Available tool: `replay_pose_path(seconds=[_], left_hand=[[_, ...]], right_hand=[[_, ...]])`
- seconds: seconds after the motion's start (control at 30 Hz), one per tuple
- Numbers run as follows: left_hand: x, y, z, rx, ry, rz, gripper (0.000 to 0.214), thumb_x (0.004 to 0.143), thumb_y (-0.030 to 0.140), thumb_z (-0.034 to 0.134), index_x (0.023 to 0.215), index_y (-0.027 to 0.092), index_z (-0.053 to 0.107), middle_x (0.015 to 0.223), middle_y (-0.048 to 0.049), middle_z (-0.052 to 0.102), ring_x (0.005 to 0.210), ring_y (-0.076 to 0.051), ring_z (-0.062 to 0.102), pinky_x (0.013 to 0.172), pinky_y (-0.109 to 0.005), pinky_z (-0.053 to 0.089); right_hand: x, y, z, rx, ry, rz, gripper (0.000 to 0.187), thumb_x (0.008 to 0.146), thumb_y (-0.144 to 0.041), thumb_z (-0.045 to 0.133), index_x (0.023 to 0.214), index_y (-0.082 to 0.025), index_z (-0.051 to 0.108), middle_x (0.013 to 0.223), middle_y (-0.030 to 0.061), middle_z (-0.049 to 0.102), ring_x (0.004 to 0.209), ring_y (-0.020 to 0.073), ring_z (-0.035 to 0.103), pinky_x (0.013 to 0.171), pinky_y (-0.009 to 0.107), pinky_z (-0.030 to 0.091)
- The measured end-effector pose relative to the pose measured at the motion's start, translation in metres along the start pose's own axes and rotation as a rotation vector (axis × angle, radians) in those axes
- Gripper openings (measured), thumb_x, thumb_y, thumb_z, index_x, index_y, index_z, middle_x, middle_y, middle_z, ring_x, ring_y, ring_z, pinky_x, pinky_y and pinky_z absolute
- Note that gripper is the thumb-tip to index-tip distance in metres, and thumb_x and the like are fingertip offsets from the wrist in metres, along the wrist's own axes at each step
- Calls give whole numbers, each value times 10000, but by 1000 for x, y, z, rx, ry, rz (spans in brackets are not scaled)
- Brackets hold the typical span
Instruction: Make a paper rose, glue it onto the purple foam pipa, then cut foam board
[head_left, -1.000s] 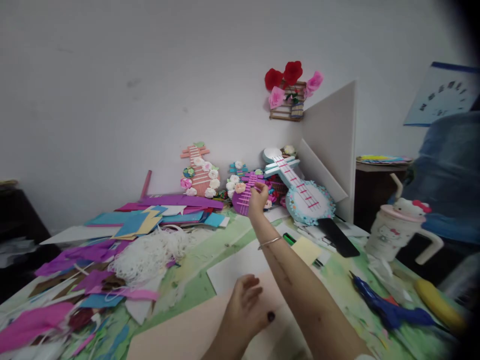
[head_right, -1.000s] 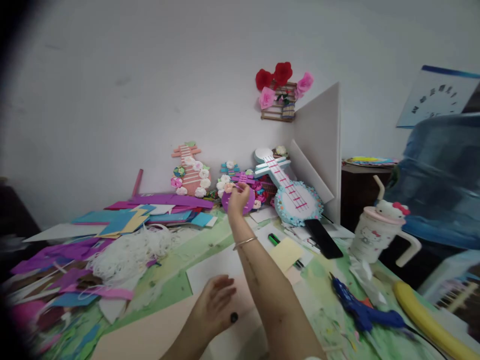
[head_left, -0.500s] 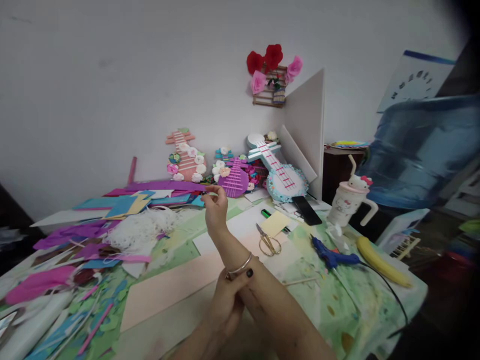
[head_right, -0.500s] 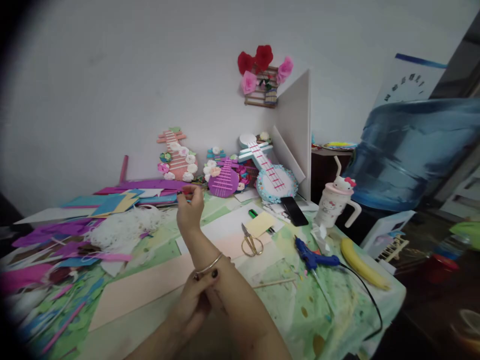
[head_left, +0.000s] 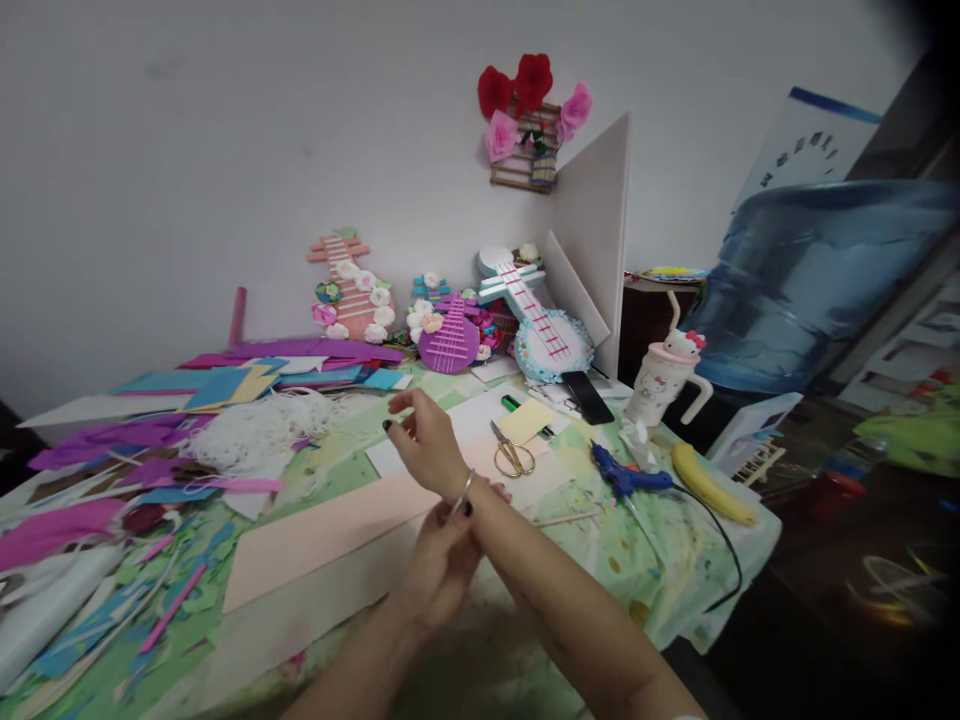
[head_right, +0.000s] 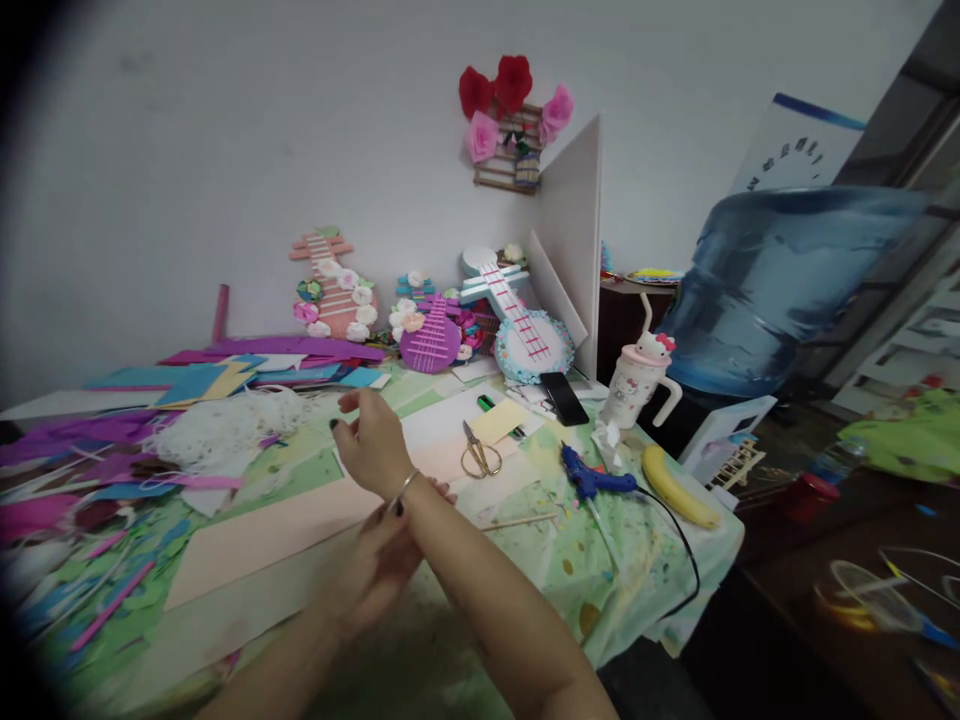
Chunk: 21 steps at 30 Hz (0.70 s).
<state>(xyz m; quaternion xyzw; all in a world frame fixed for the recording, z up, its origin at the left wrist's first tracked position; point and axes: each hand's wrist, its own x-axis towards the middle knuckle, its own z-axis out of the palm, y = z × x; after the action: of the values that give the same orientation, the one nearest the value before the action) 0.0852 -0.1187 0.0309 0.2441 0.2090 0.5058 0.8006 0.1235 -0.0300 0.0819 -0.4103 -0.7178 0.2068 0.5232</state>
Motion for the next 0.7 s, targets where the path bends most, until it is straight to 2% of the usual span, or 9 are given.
replay_pose_path(seconds=[0.13, 0.23, 0.37, 0.47, 0.53, 0.6, 0.67, 0.7], left_hand=[[-17, -34, -2, 62, -8, -174, 351, 613, 311, 854, 896, 148, 726, 1056, -112, 704, 1081, -267, 619, 942, -332, 461], [-23, -47, 1, 129, -69, -228, 292, 638, 322, 828, 861, 165, 723, 1045, -93, 706, 1124, -287, 603, 980, -366, 434], [-20, -42, 4, 260, -128, -239, 362, 608, 218, 796, 958, 192, 709, 981, -32, 717, 1132, -290, 607, 1007, -428, 381], [-13, -32, 1, 381, -165, -264, 392, 564, 136, 763, 950, 192, 722, 957, -16, 726, 1101, -297, 621, 978, -422, 405], [-4, -27, 1, 449, -188, -295, 346, 563, 122, 754, 900, 200, 738, 943, -24, 733, 1040, -287, 644, 935, -399, 439], [9, -25, 4, 481, -209, -297, 314, 551, 126, 775, 858, 187, 747, 916, -49, 737, 960, -282, 659, 892, -394, 461], [26, -25, 11, 436, -240, -282, 313, 517, 162, 824, 820, 156, 748, 865, -79, 731, 900, -278, 656, 868, -396, 469], [35, -26, 15, 375, -249, -273, 358, 485, 183, 853, 822, 145, 741, 834, -80, 722, 884, -267, 650, 864, -384, 466]], right_hand=[[-19, 9, -12, -485, -242, -196, 283, 861, -129, 476, 1144, -141, 481, 1140, 105, 578, 857, 180, 585, 771, 331, 461], [-33, 14, -16, -711, -383, -272, 270, 885, -137, 477, 1155, -135, 481, 1101, 109, 600, 891, 214, 587, 744, 350, 446], [-50, 12, -21, -768, -424, -348, 231, 903, -184, 496, 1131, -145, 493, 1038, 81, 624, 866, 209, 581, 742, 346, 417], [-58, 7, -27, -760, -415, -384, 198, 918, -181, 472, 1110, -147, 506, 1009, 75, 633, 885, 204, 568, 754, 335, 394], [-56, 6, -34, -767, -412, -379, 188, 924, -170, 453, 1100, -146, 514, 995, 81, 636, 891, 204, 560, 753, 330, 385], [-46, 10, -41, -796, -406, -315, 191, 923, -161, 444, 1096, -154, 526, 1001, 85, 637, 908, 205, 553, 774, 329, 386], [-27, 21, -51, -864, -399, -175, 198, 925, -164, 439, 1093, -177, 543, 1021, 78, 641, 955, 205, 547, 819, 334, 392], [-17, 29, -56, -918, -392, -57, 202, 935, -188, 435, 1101, -194, 549, 1056, 73, 638, 1007, 202, 539, 856, 333, 395]])
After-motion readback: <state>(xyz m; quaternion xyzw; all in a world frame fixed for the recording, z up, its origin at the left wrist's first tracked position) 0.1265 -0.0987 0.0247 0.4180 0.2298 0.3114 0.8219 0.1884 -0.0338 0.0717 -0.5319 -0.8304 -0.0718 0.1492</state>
